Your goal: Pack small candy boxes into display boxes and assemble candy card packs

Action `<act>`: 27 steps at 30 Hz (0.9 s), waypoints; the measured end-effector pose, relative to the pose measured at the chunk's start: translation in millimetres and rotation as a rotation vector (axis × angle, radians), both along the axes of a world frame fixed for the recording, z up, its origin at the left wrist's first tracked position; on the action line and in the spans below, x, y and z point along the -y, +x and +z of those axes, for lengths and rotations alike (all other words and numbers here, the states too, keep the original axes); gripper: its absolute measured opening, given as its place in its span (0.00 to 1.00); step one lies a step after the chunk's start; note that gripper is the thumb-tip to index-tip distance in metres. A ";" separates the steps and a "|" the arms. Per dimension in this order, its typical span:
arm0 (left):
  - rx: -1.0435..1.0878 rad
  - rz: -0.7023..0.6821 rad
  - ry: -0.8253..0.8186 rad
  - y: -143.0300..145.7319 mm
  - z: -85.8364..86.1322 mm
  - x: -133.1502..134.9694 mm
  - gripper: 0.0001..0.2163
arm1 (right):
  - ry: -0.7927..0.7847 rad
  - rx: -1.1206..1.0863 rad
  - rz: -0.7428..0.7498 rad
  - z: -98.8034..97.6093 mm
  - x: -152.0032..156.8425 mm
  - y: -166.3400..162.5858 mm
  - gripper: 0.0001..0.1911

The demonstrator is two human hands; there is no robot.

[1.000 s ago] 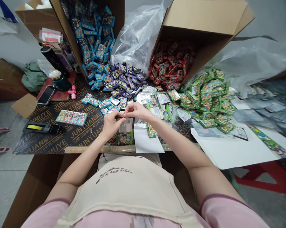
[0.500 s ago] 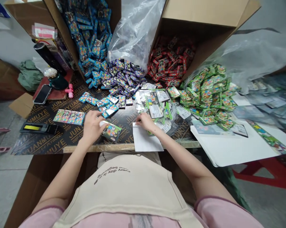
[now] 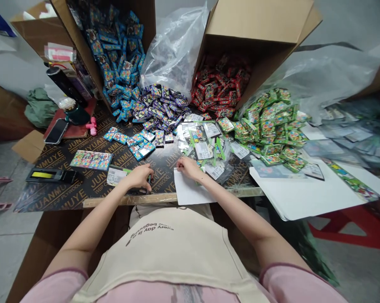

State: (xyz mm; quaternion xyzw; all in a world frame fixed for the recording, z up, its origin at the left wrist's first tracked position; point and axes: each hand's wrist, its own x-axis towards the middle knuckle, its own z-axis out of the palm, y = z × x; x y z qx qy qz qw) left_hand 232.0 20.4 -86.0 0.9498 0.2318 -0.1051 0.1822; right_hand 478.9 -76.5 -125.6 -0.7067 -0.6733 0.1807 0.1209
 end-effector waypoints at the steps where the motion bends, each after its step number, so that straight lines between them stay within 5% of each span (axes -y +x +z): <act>1: 0.024 -0.001 -0.023 -1.5 2.0 -2.4 0.18 | 0.002 -0.011 0.005 -0.4 0.1 0.1 0.06; 5: 0.296 0.104 -0.016 -11.5 18.7 -9.0 0.13 | -0.007 -0.048 0.011 -2.2 -0.8 1.6 0.07; 12: 1.023 0.573 0.006 -28.1 61.7 -14.0 0.08 | 0.053 -0.074 0.043 -7.2 0.2 1.6 0.08; 18: 1.102 0.601 -0.122 -24.0 42.2 -12.0 0.07 | 0.197 -0.055 0.089 -13.7 10.4 -3.4 0.09; 27: 1.061 0.426 0.087 -14.7 37.6 1.9 0.05 | 0.354 -0.028 0.152 -29.6 18.4 -1.0 0.10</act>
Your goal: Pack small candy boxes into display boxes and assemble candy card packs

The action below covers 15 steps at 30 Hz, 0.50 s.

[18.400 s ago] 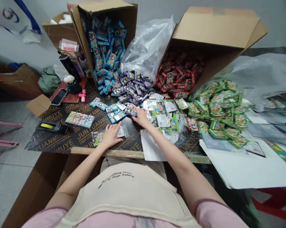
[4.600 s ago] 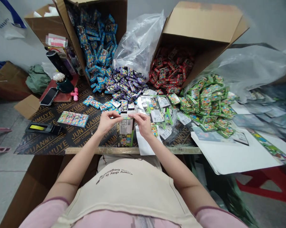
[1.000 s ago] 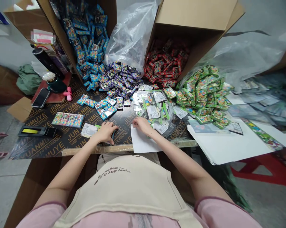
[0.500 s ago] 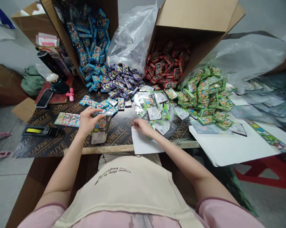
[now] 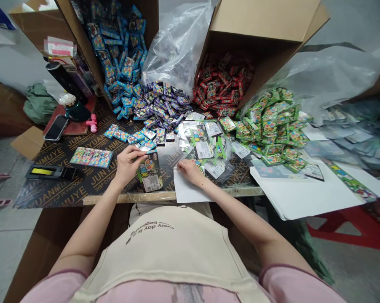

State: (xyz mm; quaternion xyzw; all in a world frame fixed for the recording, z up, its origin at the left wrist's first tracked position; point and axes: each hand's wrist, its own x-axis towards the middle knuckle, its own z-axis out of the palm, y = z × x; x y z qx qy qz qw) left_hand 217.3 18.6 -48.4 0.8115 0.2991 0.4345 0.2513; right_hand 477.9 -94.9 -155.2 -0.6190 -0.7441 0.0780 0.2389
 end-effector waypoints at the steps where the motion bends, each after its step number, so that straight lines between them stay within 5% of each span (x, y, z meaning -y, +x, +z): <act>1: -0.010 -0.010 0.029 0.9 0.5 1.7 0.05 | 0.026 0.011 0.009 -0.5 0.9 -0.1 0.11; 7: -0.068 -0.053 0.086 3.7 -3.1 7.9 0.07 | 0.113 0.106 0.186 -0.4 6.1 -3.8 0.10; 9: -0.072 -0.052 0.087 4.1 -4.2 8.7 0.09 | 0.054 -0.069 0.176 -1.4 5.7 -5.1 0.08; 12: -0.082 -0.049 0.071 4.7 -3.1 8.7 0.09 | -0.012 -0.512 -0.024 -0.7 0.5 -3.9 0.05; 15: -0.076 -0.028 0.044 5.5 0.1 8.2 0.07 | -0.016 -0.727 -0.165 13.2 -12.2 2.1 0.07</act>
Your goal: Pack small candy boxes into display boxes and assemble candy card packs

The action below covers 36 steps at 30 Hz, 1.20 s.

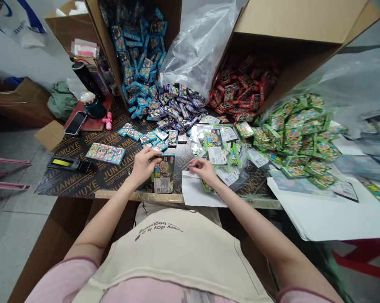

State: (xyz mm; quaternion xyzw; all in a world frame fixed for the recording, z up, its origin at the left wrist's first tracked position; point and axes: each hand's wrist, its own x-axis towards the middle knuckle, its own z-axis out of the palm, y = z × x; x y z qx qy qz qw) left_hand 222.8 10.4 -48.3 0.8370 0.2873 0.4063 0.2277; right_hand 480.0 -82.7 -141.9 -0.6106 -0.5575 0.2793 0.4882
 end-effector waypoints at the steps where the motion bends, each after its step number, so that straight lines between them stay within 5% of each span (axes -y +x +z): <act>1: 0.009 0.004 -0.003 0.3 0.9 -0.1 0.06 | -0.008 -0.046 -0.023 9.7 -5.6 2.0 0.08; 5: 0.029 -0.016 0.014 1.9 1.7 0.0 0.03 | -0.013 -0.280 -0.050 71.2 -27.0 -2.3 0.13; 9: 0.043 -0.036 0.028 2.7 0.2 0.8 0.02 | 0.012 -0.297 0.168 133.7 -38.5 -31.0 0.16; 12: 0.045 -0.048 0.031 2.1 0.6 2.1 0.02 | -0.027 -0.200 0.343 153.4 -44.0 -53.2 0.18; 19: 0.061 -0.048 -0.025 -0.8 5.2 8.1 0.09 | -0.041 -0.027 0.500 139.2 -61.0 -70.0 0.19; 23: 0.114 -0.013 -0.024 3.9 3.6 9.7 0.02 | -0.038 -0.010 0.489 133.2 -64.8 -73.6 0.19; 32: 0.211 0.141 -0.148 12.7 -2.9 10.8 0.07 | -0.015 0.076 0.265 124.1 -61.2 -79.6 0.21; 36: 0.318 0.136 -0.347 14.8 -11.1 8.5 0.14 | -0.138 -0.159 0.154 105.0 -60.5 -88.3 0.22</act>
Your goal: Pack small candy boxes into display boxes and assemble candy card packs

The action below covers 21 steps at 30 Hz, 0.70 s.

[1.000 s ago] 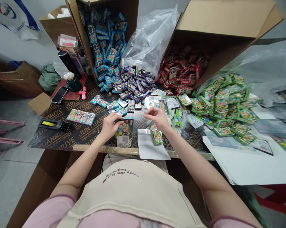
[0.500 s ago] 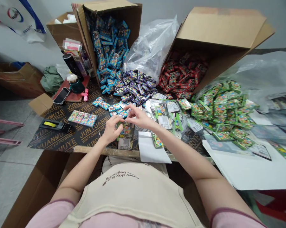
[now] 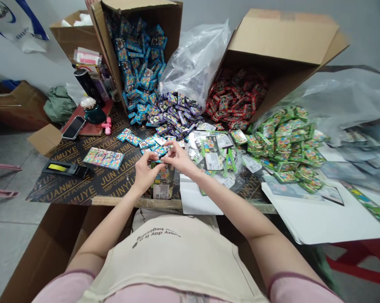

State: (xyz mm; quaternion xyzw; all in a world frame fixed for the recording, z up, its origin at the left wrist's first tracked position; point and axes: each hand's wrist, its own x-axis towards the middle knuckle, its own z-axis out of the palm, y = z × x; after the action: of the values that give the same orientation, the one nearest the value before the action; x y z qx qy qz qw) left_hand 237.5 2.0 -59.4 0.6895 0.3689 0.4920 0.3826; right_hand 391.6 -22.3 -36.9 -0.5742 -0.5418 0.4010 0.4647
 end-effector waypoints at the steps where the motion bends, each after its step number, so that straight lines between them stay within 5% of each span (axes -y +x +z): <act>1: 0.048 -0.018 -0.069 0.7 -3.7 -0.6 0.19 | -0.056 -0.075 -0.001 -5.0 0.0 -2.1 0.20; 6: 0.087 -0.193 -0.328 -14.1 -10.4 7.4 0.16 | -0.054 -0.001 -0.101 -20.8 -1.6 22.1 0.11; 9: -0.025 -0.030 -0.047 -45.3 2.4 11.7 0.10 | 0.076 0.450 -0.301 -28.6 4.8 73.0 0.19; 12: -0.201 0.129 0.345 -80.6 6.4 -2.7 0.09 | -0.017 0.858 -0.534 -44.9 17.7 127.8 0.34; 14: -0.363 0.130 0.459 -102.1 -6.2 -23.4 0.10 | -0.181 0.964 -0.602 -59.5 24.8 154.3 0.42; 17: -0.632 0.102 0.397 -132.3 -41.3 -57.7 0.13 | -0.332 1.008 -0.564 -79.1 29.9 175.2 0.48; 21: -0.859 0.047 0.277 -164.1 -74.7 -80.5 0.18 | -0.290 1.018 -0.555 -89.5 30.3 184.3 0.45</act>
State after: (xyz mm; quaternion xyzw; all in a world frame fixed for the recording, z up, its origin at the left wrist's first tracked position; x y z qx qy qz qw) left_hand 73.4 82.4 -134.1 0.8674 0.4403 0.2146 0.0879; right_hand 575.9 -52.5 -126.4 -0.8720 -0.4656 0.0088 0.1507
